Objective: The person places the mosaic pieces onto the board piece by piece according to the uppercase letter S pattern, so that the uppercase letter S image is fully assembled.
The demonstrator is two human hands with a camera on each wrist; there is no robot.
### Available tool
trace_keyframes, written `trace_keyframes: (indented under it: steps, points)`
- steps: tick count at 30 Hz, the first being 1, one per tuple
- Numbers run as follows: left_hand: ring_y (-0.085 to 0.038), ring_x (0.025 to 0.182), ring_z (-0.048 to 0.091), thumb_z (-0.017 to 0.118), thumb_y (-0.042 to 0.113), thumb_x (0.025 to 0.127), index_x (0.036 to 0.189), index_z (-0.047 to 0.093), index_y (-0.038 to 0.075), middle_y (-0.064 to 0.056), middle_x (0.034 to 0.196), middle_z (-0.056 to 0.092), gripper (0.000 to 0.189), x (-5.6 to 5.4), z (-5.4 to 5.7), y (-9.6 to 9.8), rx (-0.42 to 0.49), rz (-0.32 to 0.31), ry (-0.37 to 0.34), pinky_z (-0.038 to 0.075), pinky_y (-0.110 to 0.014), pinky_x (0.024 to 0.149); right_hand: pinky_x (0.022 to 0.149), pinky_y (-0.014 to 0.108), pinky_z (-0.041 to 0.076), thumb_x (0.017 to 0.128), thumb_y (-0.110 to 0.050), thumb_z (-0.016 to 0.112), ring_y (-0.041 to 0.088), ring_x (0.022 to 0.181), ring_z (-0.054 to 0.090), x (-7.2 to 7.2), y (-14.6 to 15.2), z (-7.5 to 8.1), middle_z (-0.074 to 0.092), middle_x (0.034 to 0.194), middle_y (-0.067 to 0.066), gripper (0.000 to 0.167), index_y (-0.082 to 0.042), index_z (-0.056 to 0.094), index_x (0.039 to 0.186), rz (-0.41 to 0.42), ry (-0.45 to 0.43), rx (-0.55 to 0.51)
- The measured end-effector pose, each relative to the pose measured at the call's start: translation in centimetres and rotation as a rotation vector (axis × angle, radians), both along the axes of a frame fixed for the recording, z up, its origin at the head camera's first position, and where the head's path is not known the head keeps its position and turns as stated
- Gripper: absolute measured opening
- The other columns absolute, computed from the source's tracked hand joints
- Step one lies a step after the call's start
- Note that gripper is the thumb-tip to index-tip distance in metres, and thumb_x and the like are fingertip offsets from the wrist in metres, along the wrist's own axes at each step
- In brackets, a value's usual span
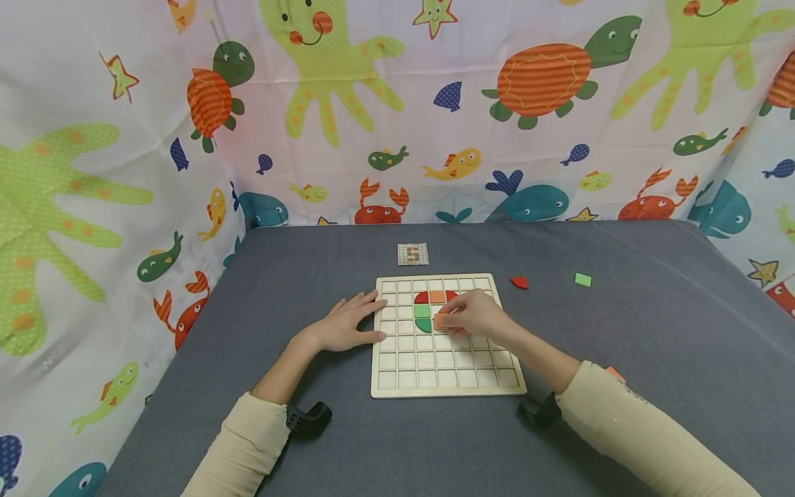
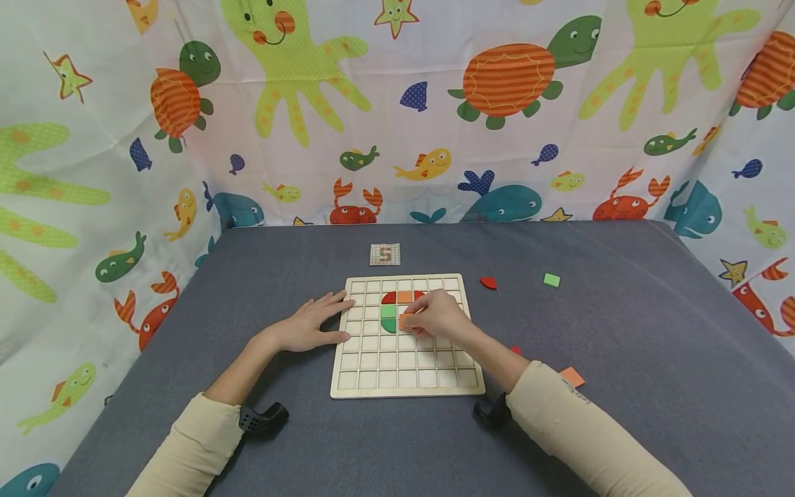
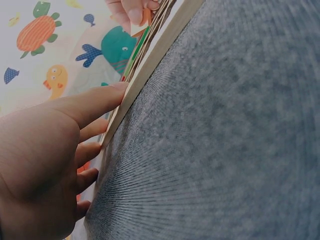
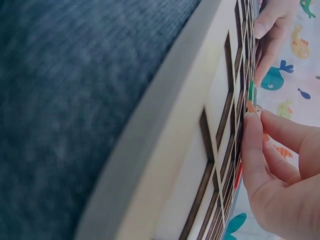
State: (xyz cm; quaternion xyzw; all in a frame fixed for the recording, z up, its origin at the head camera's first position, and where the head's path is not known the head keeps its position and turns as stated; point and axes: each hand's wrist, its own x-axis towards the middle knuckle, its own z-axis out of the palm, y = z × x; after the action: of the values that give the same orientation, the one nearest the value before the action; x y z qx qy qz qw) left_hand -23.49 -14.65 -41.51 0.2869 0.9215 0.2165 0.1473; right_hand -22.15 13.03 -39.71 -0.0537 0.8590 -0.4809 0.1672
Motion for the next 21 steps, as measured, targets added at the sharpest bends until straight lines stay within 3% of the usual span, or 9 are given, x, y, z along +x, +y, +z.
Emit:
trace_keyframes:
  steps: [8, 16, 21]
  points:
    - [-0.033, 0.143, 0.009, 0.058, 0.042, 0.094, 0.151, 0.029, 0.01, -0.012, 0.157, 0.016, 0.072, 0.08, 0.28, 0.03, -0.004, -0.005, 0.002, 0.005, -0.057, 0.11, 0.062, 0.03, 0.055, 0.084, -0.009, 0.074, 0.018, 0.07, 0.065, 0.18, -0.08, 0.22, 0.069, 0.078, 0.007, 0.014, -0.001, 0.073, 0.095, 0.015, 0.041, 0.044]
    - [-0.035, 0.143, 0.009, 0.058, 0.042, 0.094, 0.151, 0.029, 0.008, -0.014, 0.157, 0.016, 0.072, 0.13, 0.23, -0.08, 0.006, -0.012, 0.005, 0.005, -0.058, 0.109, 0.064, 0.03, 0.054, 0.083, -0.01, 0.075, 0.018, 0.07, 0.064, 0.23, -0.02, 0.32, 0.069, 0.078, 0.004, 0.013, -0.004, 0.075, 0.094, 0.005, 0.024, 0.065]
    - [-0.033, 0.143, 0.009, 0.058, 0.043, 0.094, 0.151, 0.029, 0.01, -0.012, 0.157, 0.015, 0.072, 0.03, 0.0, -0.09, -0.001, -0.008, 0.006, 0.005, -0.058, 0.11, 0.062, 0.031, 0.052, 0.084, -0.01, 0.074, 0.019, 0.064, 0.062, 0.1, 0.12, 0.24, 0.067, 0.073, 0.006, 0.018, -0.003, 0.074, 0.1, 0.048, 0.052, 0.077]
